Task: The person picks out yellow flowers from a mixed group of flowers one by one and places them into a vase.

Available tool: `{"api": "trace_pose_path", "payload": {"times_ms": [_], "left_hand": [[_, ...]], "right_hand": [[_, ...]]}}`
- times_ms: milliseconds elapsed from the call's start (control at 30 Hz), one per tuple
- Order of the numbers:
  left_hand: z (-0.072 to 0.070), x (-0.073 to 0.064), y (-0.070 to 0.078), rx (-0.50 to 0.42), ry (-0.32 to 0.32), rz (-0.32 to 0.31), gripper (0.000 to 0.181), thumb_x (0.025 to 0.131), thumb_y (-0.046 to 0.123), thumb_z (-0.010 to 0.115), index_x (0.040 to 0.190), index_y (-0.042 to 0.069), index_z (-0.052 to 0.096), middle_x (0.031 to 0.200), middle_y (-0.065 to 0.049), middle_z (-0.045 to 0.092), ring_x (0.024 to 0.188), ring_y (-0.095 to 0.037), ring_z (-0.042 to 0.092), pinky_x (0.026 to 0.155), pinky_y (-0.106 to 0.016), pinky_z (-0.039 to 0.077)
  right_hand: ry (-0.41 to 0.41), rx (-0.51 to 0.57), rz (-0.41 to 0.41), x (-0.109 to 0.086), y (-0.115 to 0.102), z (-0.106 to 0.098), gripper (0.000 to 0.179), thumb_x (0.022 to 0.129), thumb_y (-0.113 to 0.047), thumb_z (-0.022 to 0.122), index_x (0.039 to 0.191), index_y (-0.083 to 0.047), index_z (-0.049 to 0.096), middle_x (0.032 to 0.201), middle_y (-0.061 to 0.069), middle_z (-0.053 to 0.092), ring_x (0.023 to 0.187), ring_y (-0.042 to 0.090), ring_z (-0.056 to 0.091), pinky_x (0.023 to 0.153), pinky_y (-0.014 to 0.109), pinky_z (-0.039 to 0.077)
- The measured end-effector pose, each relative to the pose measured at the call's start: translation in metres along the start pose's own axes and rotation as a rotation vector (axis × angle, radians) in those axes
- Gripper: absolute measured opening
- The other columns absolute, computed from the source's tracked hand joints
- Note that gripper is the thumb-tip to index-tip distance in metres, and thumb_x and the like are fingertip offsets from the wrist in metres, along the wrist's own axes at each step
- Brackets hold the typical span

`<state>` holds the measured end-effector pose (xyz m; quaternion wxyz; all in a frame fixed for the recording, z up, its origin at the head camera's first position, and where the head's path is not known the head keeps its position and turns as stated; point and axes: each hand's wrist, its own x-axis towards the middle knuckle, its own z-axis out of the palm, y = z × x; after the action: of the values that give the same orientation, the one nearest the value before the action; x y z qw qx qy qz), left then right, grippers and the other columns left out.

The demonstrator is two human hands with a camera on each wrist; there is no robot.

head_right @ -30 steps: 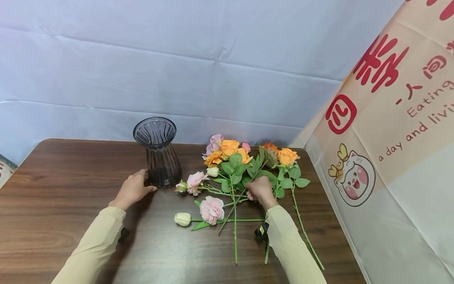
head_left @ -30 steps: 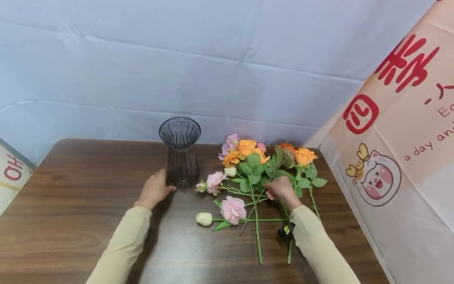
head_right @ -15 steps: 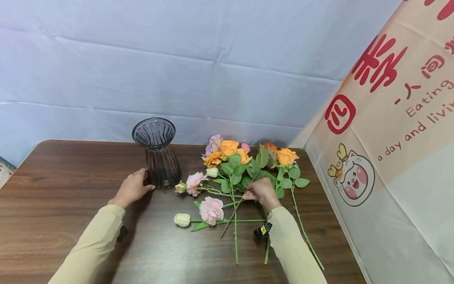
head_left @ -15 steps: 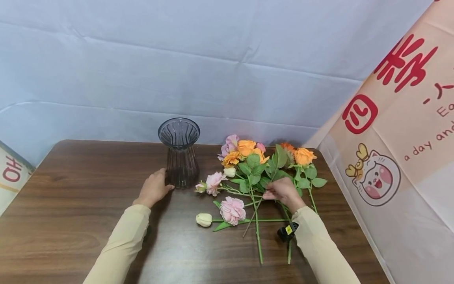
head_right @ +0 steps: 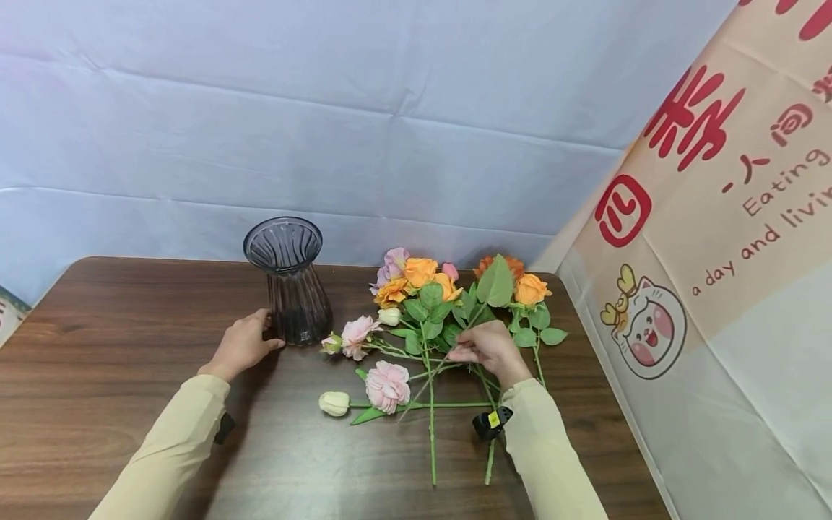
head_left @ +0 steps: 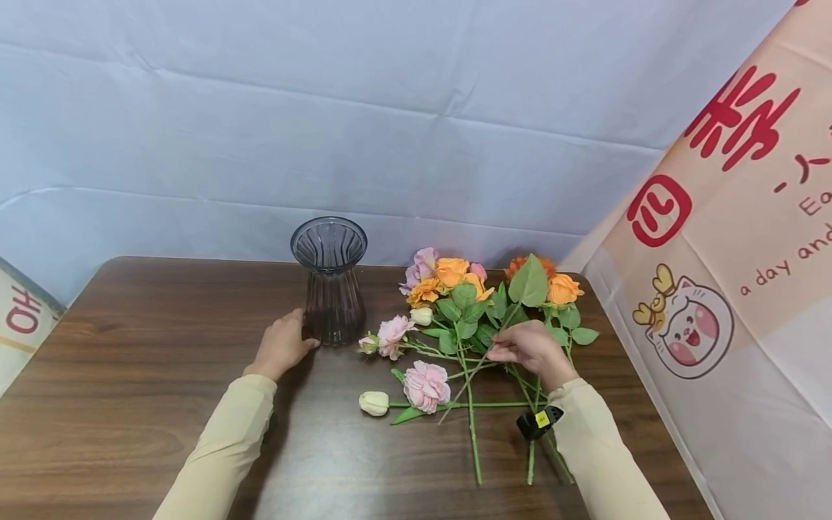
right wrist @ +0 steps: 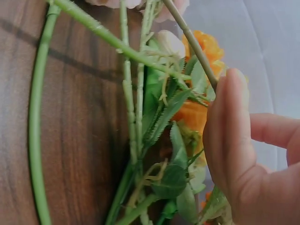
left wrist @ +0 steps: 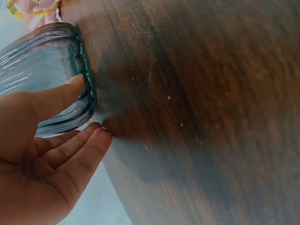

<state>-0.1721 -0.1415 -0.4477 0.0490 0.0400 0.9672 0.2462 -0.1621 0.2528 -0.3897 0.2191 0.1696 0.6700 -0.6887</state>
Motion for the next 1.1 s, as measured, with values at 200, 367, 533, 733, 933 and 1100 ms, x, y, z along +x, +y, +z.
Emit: {"api": "trace_pose_path", "payload": {"times_ms": [200, 367, 533, 733, 933, 1100], "left_hand": [[0.002, 0.0, 0.0, 0.014, 0.021, 0.015, 0.057, 0.081, 0.017, 0.07, 0.121, -0.014, 0.043, 0.114, -0.031, 0.054, 0.101, -0.046, 0.053, 0.085, -0.052, 0.042], [0.0, -0.001, 0.001, 0.028, 0.028, 0.026, 0.057, 0.081, 0.017, 0.07, 0.119, -0.015, 0.043, 0.111, -0.031, 0.055, 0.098, -0.045, 0.054, 0.084, -0.052, 0.043], [-0.001, -0.002, 0.001, 0.036, 0.02, 0.027, 0.057, 0.081, 0.017, 0.069, 0.119, -0.016, 0.043, 0.111, -0.031, 0.055, 0.097, -0.045, 0.054, 0.083, -0.052, 0.043], [-0.001, -0.001, 0.002, 0.048, -0.007, 0.011, 0.058, 0.082, 0.018, 0.068, 0.121, -0.016, 0.041, 0.113, -0.031, 0.054, 0.099, -0.045, 0.053, 0.084, -0.052, 0.043], [-0.003, -0.002, 0.003, 0.053, -0.018, 0.007, 0.057, 0.083, 0.018, 0.067, 0.121, -0.016, 0.041, 0.113, -0.03, 0.054, 0.1, -0.045, 0.053, 0.085, -0.052, 0.043], [-0.003, -0.002, 0.003, 0.057, -0.008, 0.024, 0.056, 0.082, 0.018, 0.068, 0.119, -0.015, 0.043, 0.112, -0.031, 0.055, 0.099, -0.045, 0.054, 0.084, -0.052, 0.043]], "right_hand": [[-0.046, -0.003, -0.031, -0.007, -0.007, 0.0, 0.032, 0.088, 0.01, 0.045, 0.115, 0.028, 0.038, 0.07, 0.018, 0.063, 0.06, 0.02, 0.066, 0.066, 0.029, 0.054], [-0.079, 0.025, -0.046, -0.011, -0.016, 0.001, 0.025, 0.089, 0.01, 0.044, 0.111, 0.023, 0.042, 0.07, 0.017, 0.063, 0.063, 0.021, 0.067, 0.068, 0.03, 0.054], [-0.116, 0.067, -0.067, -0.016, -0.025, 0.001, 0.012, 0.089, 0.012, 0.042, 0.089, 0.012, 0.053, 0.071, 0.017, 0.06, 0.067, 0.023, 0.067, 0.07, 0.031, 0.053], [-0.152, 0.135, -0.074, -0.021, -0.032, -0.001, 0.023, 0.09, 0.013, 0.039, 0.079, 0.006, 0.059, 0.072, 0.019, 0.062, 0.07, 0.025, 0.067, 0.072, 0.031, 0.053], [-0.184, 0.175, -0.084, -0.024, -0.036, -0.002, 0.024, 0.089, 0.015, 0.037, 0.078, 0.01, 0.058, 0.075, 0.02, 0.06, 0.074, 0.027, 0.067, 0.076, 0.031, 0.052], [-0.209, 0.218, -0.08, -0.024, -0.038, -0.003, 0.029, 0.09, 0.015, 0.034, 0.076, 0.01, 0.059, 0.076, 0.021, 0.061, 0.078, 0.029, 0.066, 0.078, 0.031, 0.051]]}}
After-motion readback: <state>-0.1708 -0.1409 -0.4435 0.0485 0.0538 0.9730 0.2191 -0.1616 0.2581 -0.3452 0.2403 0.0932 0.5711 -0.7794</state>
